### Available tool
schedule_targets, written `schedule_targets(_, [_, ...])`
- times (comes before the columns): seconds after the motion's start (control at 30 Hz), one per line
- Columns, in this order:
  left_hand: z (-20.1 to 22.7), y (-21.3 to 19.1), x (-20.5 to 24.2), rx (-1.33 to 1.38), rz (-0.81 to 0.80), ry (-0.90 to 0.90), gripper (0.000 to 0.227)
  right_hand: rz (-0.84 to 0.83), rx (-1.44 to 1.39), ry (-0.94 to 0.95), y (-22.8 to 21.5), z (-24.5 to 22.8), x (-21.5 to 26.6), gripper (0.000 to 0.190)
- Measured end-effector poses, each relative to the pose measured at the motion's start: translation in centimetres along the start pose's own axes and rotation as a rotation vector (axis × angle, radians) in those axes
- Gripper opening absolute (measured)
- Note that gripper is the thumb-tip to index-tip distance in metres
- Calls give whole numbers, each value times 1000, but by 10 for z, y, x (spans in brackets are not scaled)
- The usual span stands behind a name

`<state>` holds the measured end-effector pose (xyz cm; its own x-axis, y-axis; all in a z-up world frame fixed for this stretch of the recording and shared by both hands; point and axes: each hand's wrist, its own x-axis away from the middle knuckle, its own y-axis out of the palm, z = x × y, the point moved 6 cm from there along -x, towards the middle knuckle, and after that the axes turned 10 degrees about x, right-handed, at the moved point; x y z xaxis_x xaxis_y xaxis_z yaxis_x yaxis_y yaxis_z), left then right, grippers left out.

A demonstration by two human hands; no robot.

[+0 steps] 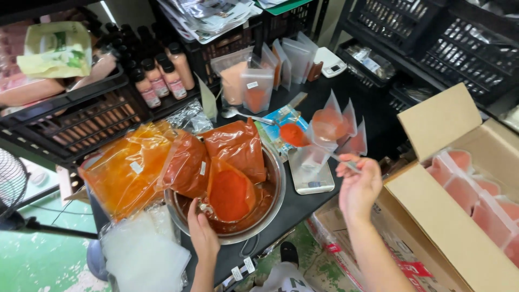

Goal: The person opens a large plastic bag of red powder using scissors, then uses a spoon to scoop the powder into small clear plastic bags placed on a digital scale. The person repeatedly scoops and transfers the powder, filling multiple small bags.

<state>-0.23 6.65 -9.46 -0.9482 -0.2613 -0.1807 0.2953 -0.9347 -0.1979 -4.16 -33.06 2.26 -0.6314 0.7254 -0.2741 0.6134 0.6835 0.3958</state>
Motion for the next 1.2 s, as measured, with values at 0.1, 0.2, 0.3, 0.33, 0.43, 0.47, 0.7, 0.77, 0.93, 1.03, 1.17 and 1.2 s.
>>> schedule_targets(0.1, [-37, 3, 5, -214, -42, 12, 64, 35, 135, -162, -23, -7, -30, 27])
schedule_targets(0.2, [-41, 16, 6, -386, 20, 141, 54, -41, 435, -315, -21, -9, -44, 21])
schedule_targets(0.3, [-47, 15, 11, -428, 108, 220, 51, -154, 759, -448, -7, -16, -38, 22])
schedule_targets(0.33, [-47, 15, 10, -427, 110, 217, 51, -158, 759, -448, -9, -16, -37, 22])
schedule_targets(0.43, [-46, 17, 9, -419, 131, 217, 53, -255, 913, -602, -5, -17, -36, 21])
schedule_targets(0.47, [-47, 17, 8, -416, 136, 194, 54, -286, 944, -638, -4, -17, -36, 19])
schedule_targets(0.7, [-41, 33, 0, -425, 201, 257, 52, -422, 1036, -623, 3, -19, -46, 20])
schedule_targets(0.77, [-36, 40, -7, -426, 197, 239, 52, -392, 999, -624, 4, -29, -49, 20])
schedule_targets(0.93, [-48, 50, -17, -418, 177, 165, 64, -292, 670, -612, 27, -63, -19, 22])
schedule_targets(1.03, [-52, 53, -19, -476, 202, 219, 45, -335, 510, -508, 61, -44, 20, 25])
schedule_targets(1.17, [-47, 54, -20, -456, 142, 135, 40, -622, 602, -674, 123, -6, 86, 24])
schedule_targets(1.2, [-49, 56, -22, -481, 131, 114, 38, -701, 689, -914, 139, -4, 103, 17])
